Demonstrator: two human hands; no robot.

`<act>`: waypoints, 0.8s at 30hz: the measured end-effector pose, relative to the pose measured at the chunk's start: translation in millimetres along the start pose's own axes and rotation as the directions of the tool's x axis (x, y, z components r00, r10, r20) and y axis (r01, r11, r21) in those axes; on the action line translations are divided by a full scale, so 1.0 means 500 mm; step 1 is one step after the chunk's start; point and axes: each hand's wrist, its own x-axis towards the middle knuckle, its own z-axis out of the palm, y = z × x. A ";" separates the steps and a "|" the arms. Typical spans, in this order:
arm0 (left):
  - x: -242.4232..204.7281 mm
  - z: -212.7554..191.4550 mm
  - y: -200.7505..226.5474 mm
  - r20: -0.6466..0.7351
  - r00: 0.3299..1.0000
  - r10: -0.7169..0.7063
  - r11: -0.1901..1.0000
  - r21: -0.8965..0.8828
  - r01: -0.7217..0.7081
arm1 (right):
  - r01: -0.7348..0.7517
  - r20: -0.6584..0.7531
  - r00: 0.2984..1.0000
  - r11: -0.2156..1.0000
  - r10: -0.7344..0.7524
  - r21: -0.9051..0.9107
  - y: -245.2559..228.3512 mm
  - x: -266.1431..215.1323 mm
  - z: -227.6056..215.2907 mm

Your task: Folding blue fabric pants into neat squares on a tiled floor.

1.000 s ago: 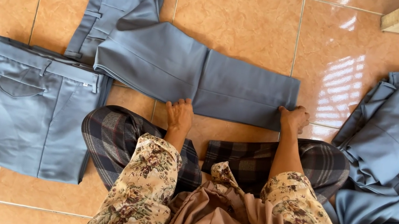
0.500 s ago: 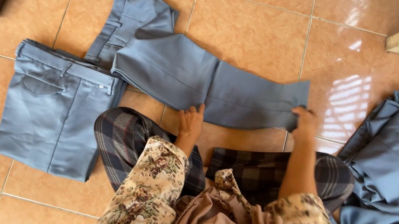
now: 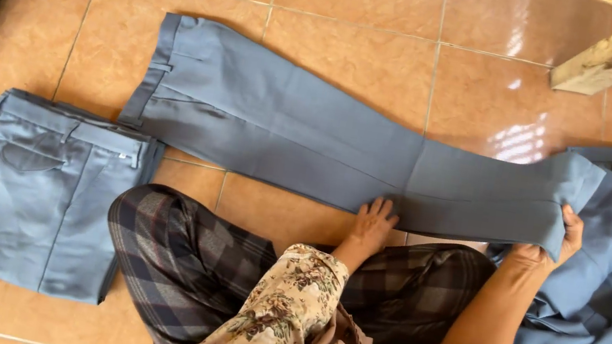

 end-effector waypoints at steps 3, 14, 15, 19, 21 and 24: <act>0.015 -0.012 0.031 0.040 0.996 0.080 0.995 -0.058 -0.077 | -0.010 0.138 0.990 0.995 -0.004 0.097 -0.013 0.014 -0.043; -0.124 -0.164 -0.362 -0.081 0.997 -0.004 0.998 0.066 0.010 | 0.004 -0.089 0.996 1.000 -0.002 0.018 0.027 0.026 -0.003; -0.142 -0.194 -0.377 -0.075 0.997 -0.010 0.998 0.066 0.015 | -0.003 -0.094 0.996 1.000 0.005 0.021 0.031 0.021 0.007; -0.194 -0.258 -0.445 -0.058 0.991 -0.118 0.972 0.200 0.127 | -0.014 -0.097 0.995 0.998 0.020 0.069 0.044 0.012 0.041; -0.200 -0.268 -0.453 -0.105 0.991 -0.088 0.965 0.236 0.110 | -0.006 -0.097 0.995 0.998 0.012 0.063 0.043 0.011 0.043; -0.204 -0.290 -0.434 -0.162 0.986 -0.029 0.958 0.278 0.074 | 0.004 -0.091 0.996 0.999 0.000 0.045 0.035 0.005 0.036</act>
